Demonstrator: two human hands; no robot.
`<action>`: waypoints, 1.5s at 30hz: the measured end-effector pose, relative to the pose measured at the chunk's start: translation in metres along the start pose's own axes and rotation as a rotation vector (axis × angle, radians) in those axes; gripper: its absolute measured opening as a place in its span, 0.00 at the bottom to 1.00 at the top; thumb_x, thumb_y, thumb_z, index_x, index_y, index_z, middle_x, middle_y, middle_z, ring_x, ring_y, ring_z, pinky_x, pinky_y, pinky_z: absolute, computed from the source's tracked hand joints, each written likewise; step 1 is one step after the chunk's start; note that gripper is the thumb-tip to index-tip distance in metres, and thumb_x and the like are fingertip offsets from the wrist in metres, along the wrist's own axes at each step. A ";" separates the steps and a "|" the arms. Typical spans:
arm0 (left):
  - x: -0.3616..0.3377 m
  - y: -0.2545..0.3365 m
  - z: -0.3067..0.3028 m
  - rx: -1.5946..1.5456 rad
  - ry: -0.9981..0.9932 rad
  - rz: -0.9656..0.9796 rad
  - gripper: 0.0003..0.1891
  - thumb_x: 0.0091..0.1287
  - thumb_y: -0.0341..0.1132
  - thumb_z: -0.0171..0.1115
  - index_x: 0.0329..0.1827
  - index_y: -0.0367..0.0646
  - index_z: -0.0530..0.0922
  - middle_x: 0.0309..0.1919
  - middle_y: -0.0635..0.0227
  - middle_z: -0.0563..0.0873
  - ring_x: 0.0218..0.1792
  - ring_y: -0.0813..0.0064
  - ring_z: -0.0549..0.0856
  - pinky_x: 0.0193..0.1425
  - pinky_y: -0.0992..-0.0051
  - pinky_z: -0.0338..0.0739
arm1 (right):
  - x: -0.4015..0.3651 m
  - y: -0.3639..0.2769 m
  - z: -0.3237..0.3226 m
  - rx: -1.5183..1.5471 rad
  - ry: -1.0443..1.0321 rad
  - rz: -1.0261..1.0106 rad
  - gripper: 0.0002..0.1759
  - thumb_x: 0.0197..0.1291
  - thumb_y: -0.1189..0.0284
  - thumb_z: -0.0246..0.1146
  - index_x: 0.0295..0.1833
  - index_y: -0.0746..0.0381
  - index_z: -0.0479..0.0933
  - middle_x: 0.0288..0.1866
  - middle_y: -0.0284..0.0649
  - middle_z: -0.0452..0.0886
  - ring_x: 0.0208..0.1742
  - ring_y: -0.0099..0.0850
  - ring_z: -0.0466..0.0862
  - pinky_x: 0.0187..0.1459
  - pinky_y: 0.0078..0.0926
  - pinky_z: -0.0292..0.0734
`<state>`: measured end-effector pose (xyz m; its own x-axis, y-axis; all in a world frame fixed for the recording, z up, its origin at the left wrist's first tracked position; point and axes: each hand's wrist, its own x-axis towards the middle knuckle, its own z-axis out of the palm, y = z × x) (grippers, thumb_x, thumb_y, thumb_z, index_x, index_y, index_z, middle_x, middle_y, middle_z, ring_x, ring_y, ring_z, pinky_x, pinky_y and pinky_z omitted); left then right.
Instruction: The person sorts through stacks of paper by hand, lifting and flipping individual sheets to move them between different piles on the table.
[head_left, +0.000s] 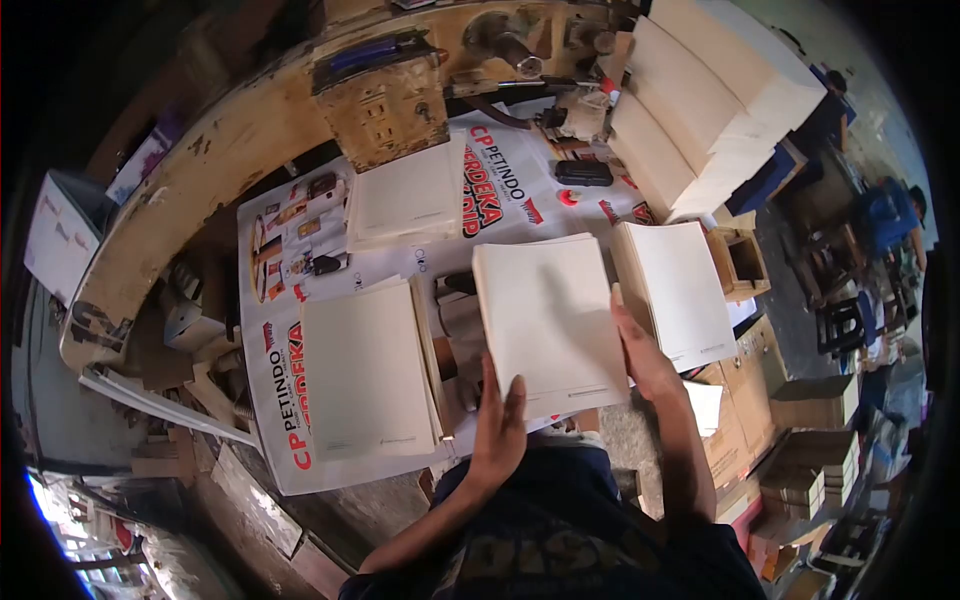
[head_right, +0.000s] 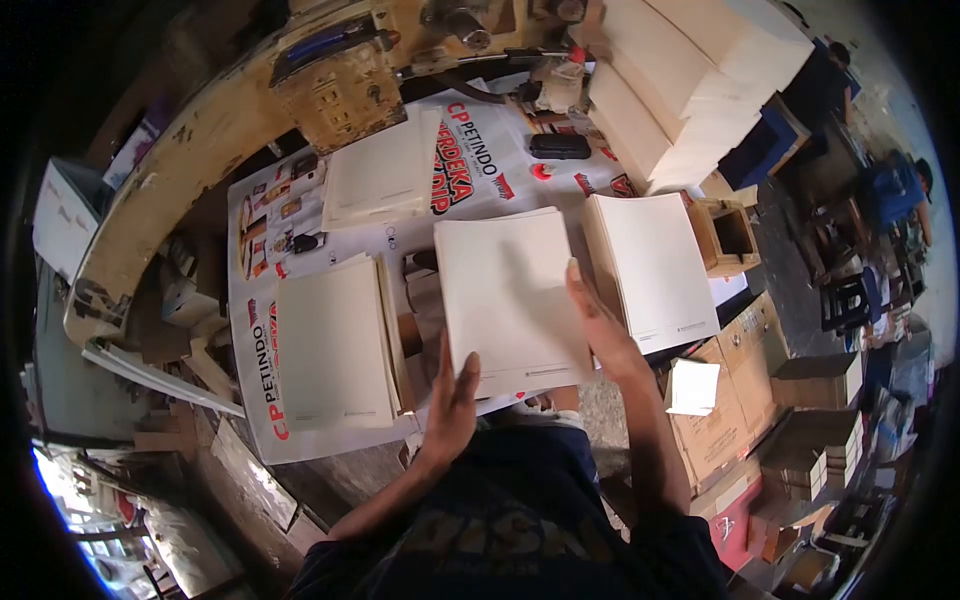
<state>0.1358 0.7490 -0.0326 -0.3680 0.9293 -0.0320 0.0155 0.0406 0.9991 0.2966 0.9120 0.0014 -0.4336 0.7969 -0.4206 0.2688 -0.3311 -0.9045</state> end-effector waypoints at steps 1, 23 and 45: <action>0.000 0.001 -0.005 0.050 0.024 0.042 0.33 0.80 0.38 0.46 0.80 0.35 0.43 0.77 0.48 0.57 0.75 0.64 0.62 0.74 0.71 0.59 | 0.002 0.005 0.003 0.034 -0.034 -0.035 0.55 0.65 0.30 0.42 0.81 0.64 0.46 0.83 0.51 0.47 0.83 0.40 0.45 0.79 0.34 0.39; -0.015 0.087 0.003 0.575 -0.142 0.469 0.21 0.61 0.29 0.66 0.58 0.36 0.76 0.54 0.48 0.81 0.55 0.49 0.81 0.59 0.58 0.76 | -0.004 0.002 -0.188 -0.554 0.393 -0.014 0.45 0.67 0.45 0.58 0.76 0.68 0.59 0.69 0.48 0.73 0.68 0.37 0.73 0.68 0.27 0.66; 0.027 0.073 0.006 0.738 -0.295 0.375 0.21 0.54 0.35 0.76 0.50 0.42 0.80 0.45 0.63 0.83 0.49 0.58 0.82 0.54 0.62 0.78 | -0.028 0.004 -0.129 -0.419 0.263 0.110 0.61 0.52 0.43 0.72 0.78 0.71 0.52 0.75 0.57 0.63 0.74 0.42 0.66 0.73 0.35 0.59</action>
<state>0.1328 0.7793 0.0394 0.0354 0.9819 0.1861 0.7219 -0.1539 0.6746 0.4206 0.9531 0.0190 -0.1664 0.8870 -0.4306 0.6458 -0.2320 -0.7274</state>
